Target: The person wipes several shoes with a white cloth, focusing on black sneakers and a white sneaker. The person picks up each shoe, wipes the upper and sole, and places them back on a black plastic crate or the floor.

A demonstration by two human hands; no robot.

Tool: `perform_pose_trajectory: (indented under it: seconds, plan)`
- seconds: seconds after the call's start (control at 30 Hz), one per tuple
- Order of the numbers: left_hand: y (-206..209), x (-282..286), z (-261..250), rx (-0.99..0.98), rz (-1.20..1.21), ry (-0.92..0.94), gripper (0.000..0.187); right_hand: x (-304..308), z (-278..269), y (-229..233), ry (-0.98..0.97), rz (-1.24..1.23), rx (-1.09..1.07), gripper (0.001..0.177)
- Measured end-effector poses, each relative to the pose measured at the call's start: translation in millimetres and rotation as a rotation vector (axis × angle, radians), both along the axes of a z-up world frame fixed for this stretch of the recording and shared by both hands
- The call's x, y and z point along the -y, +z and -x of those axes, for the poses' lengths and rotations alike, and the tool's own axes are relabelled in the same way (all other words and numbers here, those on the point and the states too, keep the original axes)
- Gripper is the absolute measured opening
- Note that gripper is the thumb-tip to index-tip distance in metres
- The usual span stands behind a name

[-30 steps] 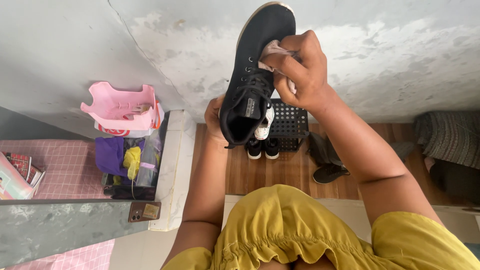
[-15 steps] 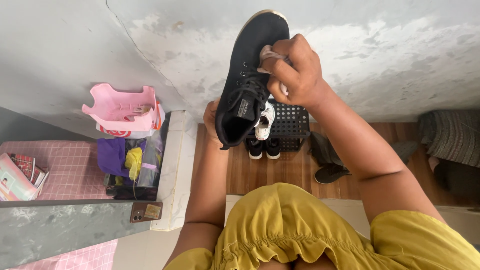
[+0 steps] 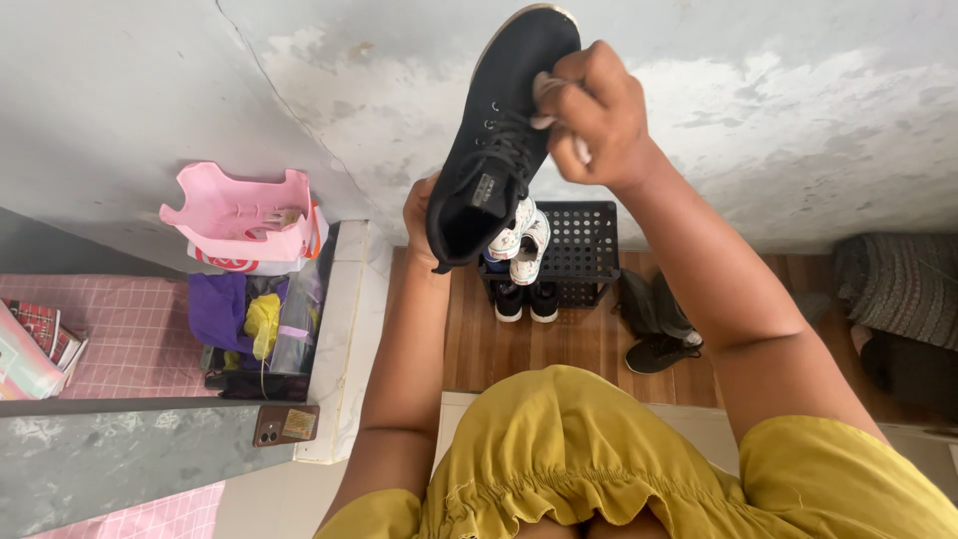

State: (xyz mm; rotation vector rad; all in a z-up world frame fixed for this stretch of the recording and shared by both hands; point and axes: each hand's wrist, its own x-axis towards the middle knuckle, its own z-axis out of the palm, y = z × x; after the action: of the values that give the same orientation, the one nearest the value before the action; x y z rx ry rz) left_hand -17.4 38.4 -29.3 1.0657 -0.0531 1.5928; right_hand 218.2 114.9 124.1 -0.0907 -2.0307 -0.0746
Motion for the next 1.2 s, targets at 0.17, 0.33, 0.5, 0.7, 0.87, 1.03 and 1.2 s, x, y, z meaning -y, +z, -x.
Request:
perform_pose_trajectory:
  seconds: [0.17,0.33,0.5,0.7,0.87,1.03,1.2]
  plan:
    - [31.6,-10.2,2.9,0.063,0.087,-0.073,0.039,-2.6,7.6,-7.1,-0.032,0.034,-0.131,0.032]
    - [7.6,-39.8,23.2,-0.05,-0.012,0.1,0.037,1.8,11.4,7.2,-0.275,-0.221,-0.077,0.039]
    - [58.1,-26.4,1.7,0.077,-0.026,-0.336,0.043,-29.2,-2.9,-6.8,0.207,0.368,-0.11,0.024]
    - [64.1,-23.0,-0.9,-0.044,0.126,-0.214,0.056,-5.9,3.9,3.5,0.076,0.242,-0.214,0.038]
    - [34.8,-30.9,11.8,0.038,0.265,-0.207,0.053,22.0,12.9,9.3,-0.23,-0.137,0.016,0.037]
    - [14.6,-29.9,19.1,-0.057,0.165,-0.025,0.046,6.9,15.3,-13.2,-0.221,-0.159,0.037,0.028]
    - [-19.6,-40.2,27.6,-0.091,0.079,0.178,0.03,9.6,19.7,-13.2,-0.147,-0.111,0.013,0.041]
